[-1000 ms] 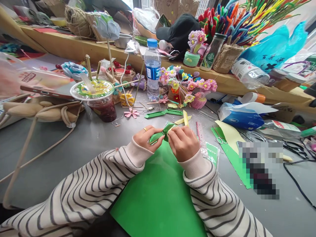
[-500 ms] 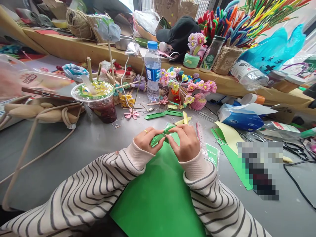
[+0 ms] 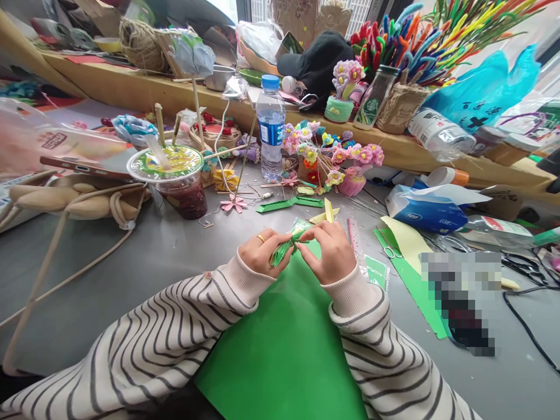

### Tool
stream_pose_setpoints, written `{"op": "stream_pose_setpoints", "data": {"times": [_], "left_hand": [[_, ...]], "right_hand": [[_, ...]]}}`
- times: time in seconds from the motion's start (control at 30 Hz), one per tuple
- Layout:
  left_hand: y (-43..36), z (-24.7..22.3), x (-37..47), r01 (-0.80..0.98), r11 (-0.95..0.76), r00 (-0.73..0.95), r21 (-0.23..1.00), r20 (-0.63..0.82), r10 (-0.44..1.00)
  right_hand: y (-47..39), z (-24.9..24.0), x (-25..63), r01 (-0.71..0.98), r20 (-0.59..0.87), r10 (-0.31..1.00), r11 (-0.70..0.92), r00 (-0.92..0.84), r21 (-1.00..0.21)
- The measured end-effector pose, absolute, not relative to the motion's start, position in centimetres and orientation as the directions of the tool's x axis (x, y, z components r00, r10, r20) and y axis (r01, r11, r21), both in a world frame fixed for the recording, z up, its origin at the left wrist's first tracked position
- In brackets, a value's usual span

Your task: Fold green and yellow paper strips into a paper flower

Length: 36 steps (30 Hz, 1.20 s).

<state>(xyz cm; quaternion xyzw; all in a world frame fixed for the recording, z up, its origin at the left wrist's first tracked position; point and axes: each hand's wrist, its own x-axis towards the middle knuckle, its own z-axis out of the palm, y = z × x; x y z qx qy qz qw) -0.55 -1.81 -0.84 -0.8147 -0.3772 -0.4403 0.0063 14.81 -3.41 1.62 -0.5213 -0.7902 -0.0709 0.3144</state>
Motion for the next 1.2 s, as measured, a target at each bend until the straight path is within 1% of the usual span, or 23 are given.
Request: {"op": "stream_pose_setpoints", "data": {"times": [0.17, 0.37, 0.47, 0.63, 0.83, 1.03, 1.2], "left_hand": [[-1.8, -1.2, -0.5, 0.643, -0.724, 0.356, 0.249, 0.740, 0.571], [-1.6, -1.6, -0.4, 0.661, -0.740, 0.349, 0.126, 0.821, 0.452], [-1.6, -1.5, -0.3, 0.657, -0.748, 0.337, 0.094, 0.852, 0.402], [-1.7, -1.3, -0.3, 0.664, -0.739, 0.306, 0.117, 0.859, 0.411], [-1.8, -1.3, -0.4, 0.664, -0.738, 0.312, 0.124, 0.850, 0.424], [-1.6, -1.2, -0.4, 0.660, -0.742, 0.308, 0.117, 0.859, 0.410], [-1.7, -1.1, -0.4, 0.677, -0.725, 0.290, 0.126, 0.860, 0.420]], "right_hand": [[-3.4, 1.5, 14.8, 0.872, 0.573, 0.770, 0.455, -0.282, -0.181], [-3.5, 1.3, 14.5, 0.898, 0.601, 0.750, 0.424, -0.276, -0.116], [-3.5, 1.2, 14.5, 0.904, 0.612, 0.743, 0.415, -0.270, -0.105], [-3.4, 1.4, 14.9, 0.885, 0.613, 0.739, 0.447, -0.282, -0.132], [-3.5, 1.8, 15.0, 0.876, 0.617, 0.727, 0.467, -0.301, -0.123], [-3.7, 1.8, 14.5, 0.893, 0.651, 0.708, 0.438, -0.272, -0.103], [-4.3, 1.5, 13.5, 0.925, 0.686, 0.692, 0.373, -0.227, -0.070]]}}
